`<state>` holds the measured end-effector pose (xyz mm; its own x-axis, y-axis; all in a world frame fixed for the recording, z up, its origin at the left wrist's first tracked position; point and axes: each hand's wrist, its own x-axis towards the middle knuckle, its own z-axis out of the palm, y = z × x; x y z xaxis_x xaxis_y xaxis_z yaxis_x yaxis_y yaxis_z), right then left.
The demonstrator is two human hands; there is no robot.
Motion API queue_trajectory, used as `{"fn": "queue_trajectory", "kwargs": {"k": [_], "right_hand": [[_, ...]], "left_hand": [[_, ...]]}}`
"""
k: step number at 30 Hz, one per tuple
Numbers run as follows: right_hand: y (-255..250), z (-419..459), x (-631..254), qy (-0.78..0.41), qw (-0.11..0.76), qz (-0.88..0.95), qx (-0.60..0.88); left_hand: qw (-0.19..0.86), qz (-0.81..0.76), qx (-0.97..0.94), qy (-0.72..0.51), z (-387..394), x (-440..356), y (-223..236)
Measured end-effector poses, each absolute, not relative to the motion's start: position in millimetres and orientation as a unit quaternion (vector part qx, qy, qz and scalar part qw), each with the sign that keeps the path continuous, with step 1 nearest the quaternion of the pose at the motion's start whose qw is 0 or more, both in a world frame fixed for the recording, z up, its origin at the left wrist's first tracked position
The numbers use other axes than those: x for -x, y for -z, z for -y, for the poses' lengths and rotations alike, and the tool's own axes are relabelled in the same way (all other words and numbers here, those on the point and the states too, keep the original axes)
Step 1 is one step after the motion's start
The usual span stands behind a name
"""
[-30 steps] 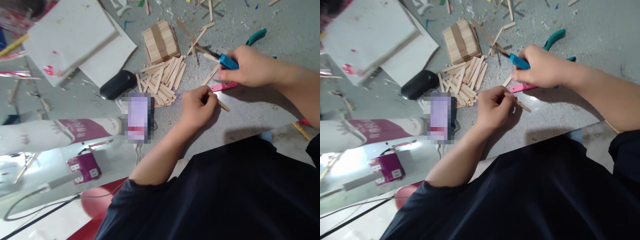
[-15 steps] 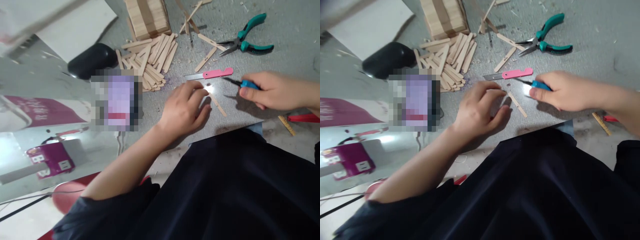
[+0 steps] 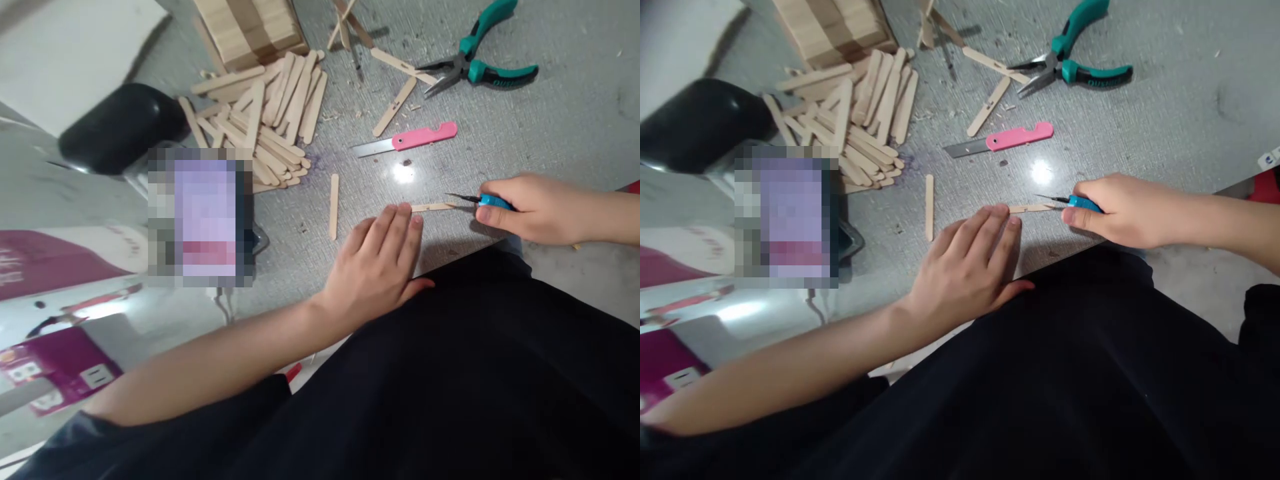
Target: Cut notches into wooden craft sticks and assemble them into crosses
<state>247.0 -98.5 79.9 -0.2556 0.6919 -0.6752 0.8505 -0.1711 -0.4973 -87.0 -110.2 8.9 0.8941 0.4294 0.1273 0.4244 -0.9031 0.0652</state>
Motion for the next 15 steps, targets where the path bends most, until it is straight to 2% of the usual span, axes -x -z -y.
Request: {"fn": "queue_trajectory", "kwargs": {"k": [6, 15], "right_hand": [[-90, 78, -227, 0.462, 0.171, -0.628, -0.603], [-103, 59, -209, 0.461, 0.265, -0.589, -0.609]], "left_hand": [[0.004, -0.23, -0.972, -0.047, 124, 85, -7], [0.031, -0.233, -0.967, -0.101, 127, 82, 0]]}}
